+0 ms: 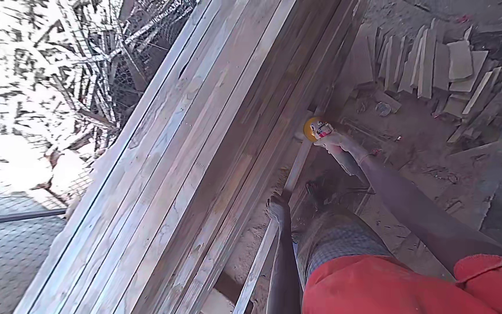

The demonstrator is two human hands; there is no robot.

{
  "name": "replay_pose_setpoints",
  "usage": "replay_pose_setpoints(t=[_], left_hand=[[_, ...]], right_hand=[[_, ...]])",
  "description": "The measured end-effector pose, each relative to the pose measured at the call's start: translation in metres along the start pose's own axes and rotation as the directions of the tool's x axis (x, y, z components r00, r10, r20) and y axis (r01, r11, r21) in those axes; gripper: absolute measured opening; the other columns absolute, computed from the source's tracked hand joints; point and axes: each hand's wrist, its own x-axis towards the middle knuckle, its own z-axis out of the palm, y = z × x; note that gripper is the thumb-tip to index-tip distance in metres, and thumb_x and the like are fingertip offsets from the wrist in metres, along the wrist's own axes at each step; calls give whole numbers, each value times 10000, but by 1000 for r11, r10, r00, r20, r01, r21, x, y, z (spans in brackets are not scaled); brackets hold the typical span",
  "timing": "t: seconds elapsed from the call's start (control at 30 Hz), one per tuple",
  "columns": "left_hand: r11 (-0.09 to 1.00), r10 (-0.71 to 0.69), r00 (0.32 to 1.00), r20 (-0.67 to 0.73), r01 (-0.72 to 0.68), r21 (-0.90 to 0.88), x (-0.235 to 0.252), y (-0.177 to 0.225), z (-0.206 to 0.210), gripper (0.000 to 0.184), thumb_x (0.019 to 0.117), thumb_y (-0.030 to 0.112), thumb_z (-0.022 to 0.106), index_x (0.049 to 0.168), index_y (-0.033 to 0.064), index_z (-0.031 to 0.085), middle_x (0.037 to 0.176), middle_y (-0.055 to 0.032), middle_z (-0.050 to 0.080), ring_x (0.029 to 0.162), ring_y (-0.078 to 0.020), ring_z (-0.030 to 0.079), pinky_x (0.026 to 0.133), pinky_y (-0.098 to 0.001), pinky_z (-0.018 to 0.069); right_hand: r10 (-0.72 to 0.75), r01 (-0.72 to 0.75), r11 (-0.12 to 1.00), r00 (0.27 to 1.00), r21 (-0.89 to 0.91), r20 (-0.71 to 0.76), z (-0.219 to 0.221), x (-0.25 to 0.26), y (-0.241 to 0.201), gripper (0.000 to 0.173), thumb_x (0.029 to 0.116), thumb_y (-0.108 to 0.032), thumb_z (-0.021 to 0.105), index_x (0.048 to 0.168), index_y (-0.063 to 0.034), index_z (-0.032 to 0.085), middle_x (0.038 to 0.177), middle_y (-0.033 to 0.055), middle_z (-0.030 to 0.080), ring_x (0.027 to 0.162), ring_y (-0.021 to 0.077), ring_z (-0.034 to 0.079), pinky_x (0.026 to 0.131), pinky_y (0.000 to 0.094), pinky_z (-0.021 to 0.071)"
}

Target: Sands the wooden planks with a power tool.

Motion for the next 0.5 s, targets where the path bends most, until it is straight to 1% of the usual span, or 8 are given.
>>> replay_pose_setpoints(t=[0.07, 0.1, 0.2, 0.23, 0.3, 0.37, 0.43, 0.5], left_hand=[[995, -43, 994, 103, 33, 94, 5, 22, -1, 652, 1103, 484, 223, 1148, 102, 749, 1201, -133, 740, 1158, -317, 698, 932, -574, 550], [993, -48, 989, 139, 32, 111, 4, 24, -2, 669, 1106, 477, 207, 1145, 89, 751, 1189, -148, 743, 1147, -332, 702, 916, -579, 553], [995, -20, 980, 200, -1, 103, -3, 0, -4, 634, 1113, 432, 220, 1197, 70, 733, 1238, -188, 718, 1197, -363, 671, 967, -596, 516], [995, -13, 978, 208, -8, 101, -6, -18, -4, 621, 1113, 425, 234, 1187, 65, 735, 1239, -193, 715, 1204, -364, 667, 981, -591, 513], [996, 13, 983, 184, -29, 89, -16, -72, 0, 602, 1110, 412, 275, 1106, 47, 754, 1171, -200, 735, 1170, -370, 682, 965, -585, 521], [994, 18, 986, 166, -35, 99, -28, -146, 2, 602, 1105, 403, 285, 1043, 37, 759, 1109, -207, 746, 1122, -381, 699, 930, -600, 531], [991, -31, 984, 173, 7, 137, -41, -222, -1, 607, 1102, 399, 274, 1038, 36, 756, 1114, -213, 742, 1119, -384, 700, 924, -611, 533], [979, -102, 982, 162, 70, 190, -52, -286, -8, 612, 1101, 388, 259, 1046, 33, 755, 1128, -222, 738, 1128, -394, 695, 920, -619, 527]], right_hand=[[-14, 15, 1000, 998, 10, -59, -18, -5, -8, 539, 806, -530, 807, 1108, -94, 706, 932, 101, 692, 806, 228, 654, 755, 482, 546], [-13, 15, 999, 998, 36, -61, -23, -7, -9, 525, 811, -517, 802, 1101, -89, 703, 943, 101, 685, 824, 222, 641, 766, 474, 528], [-39, 40, 985, 999, 171, -8, -35, -20, -10, 385, 879, -412, 770, 1084, -102, 671, 824, 30, 594, 675, 123, 545, 639, 337, 490], [-13, 12, 983, 1000, 182, 4, -38, -20, -7, 397, 887, -415, 765, 1107, -100, 664, 833, 37, 590, 679, 129, 544, 647, 341, 493], [21, -15, 982, 999, 186, -33, -40, -17, 9, 444, 848, -450, 784, 1112, -106, 683, 843, 57, 634, 687, 152, 586, 655, 371, 517], [11, 0, 978, 999, 208, -52, -36, -22, 25, 477, 856, -441, 782, 1168, -100, 663, 892, 78, 634, 725, 173, 584, 682, 396, 511], [25, -12, 979, 998, 204, -65, -28, -33, 39, 560, 849, -465, 788, 1248, -99, 646, 990, 120, 672, 805, 218, 639, 737, 443, 553], [59, -45, 979, 996, 201, -66, -12, -54, 47, 525, 872, -490, 764, 1205, -97, 662, 928, 93, 656, 749, 192, 624, 704, 414, 550]])
